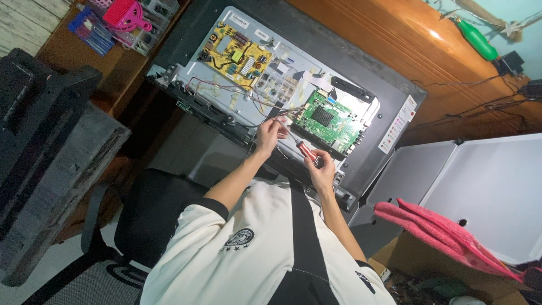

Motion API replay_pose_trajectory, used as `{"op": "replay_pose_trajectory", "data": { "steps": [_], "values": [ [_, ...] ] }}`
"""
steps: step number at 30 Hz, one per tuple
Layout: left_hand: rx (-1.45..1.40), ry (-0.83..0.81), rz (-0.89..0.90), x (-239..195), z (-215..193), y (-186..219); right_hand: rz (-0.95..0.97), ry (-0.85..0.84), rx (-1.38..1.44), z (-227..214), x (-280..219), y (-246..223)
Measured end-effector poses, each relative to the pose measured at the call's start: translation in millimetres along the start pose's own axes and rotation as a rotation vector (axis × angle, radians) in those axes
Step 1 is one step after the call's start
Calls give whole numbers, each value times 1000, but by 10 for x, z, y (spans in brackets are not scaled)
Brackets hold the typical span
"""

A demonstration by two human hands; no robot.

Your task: Disassembling a television to access and remove internal circuit boards using a screwdriver.

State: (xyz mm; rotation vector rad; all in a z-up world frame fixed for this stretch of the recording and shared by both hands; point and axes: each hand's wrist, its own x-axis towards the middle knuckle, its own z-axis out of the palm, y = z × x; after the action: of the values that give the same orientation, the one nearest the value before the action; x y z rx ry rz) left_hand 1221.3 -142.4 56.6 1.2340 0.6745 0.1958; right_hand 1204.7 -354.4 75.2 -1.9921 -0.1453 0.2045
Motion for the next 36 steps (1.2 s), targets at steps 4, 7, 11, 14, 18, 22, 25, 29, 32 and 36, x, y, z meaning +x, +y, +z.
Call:
{"op": "replay_pose_trajectory", "data": {
  "steps": [4, 7, 11, 14, 18, 22, 25, 29, 32, 36],
  "values": [
    [-122, -93, -18, -173, 113, 239, 127, -20, 304, 32, -23, -43],
    [-127, -126, -5, -254, 106, 397, 191, -53, 402, 9, -49, -95],
    [-69, -130, 47, -279, 87, 466, 260, -132, 519, -30, -64, -312],
    [-66, -146, 78, -305, 97, 515, 262, -199, 590, 30, -40, -21],
    [-57, -136, 124, -221, 104, 415, 273, -232, 623, 44, -47, 12],
    [-82, -153, 106, -496, 204, 586, 334, -277, 585, -18, -152, -9],
    [-98, -182, 114, -517, 207, 616, 337, -281, 598, -3, -181, 14],
    [-106, -223, 152, -524, 189, 650, 283, -202, 678, 20, -220, 4],
    [-105, -239, 170, -524, 219, 703, 269, -160, 735, 33, -287, 7],
    [-128, -288, 131, -569, 293, 796, 297, -159, 829, 94, -340, -51]
  ]
}}
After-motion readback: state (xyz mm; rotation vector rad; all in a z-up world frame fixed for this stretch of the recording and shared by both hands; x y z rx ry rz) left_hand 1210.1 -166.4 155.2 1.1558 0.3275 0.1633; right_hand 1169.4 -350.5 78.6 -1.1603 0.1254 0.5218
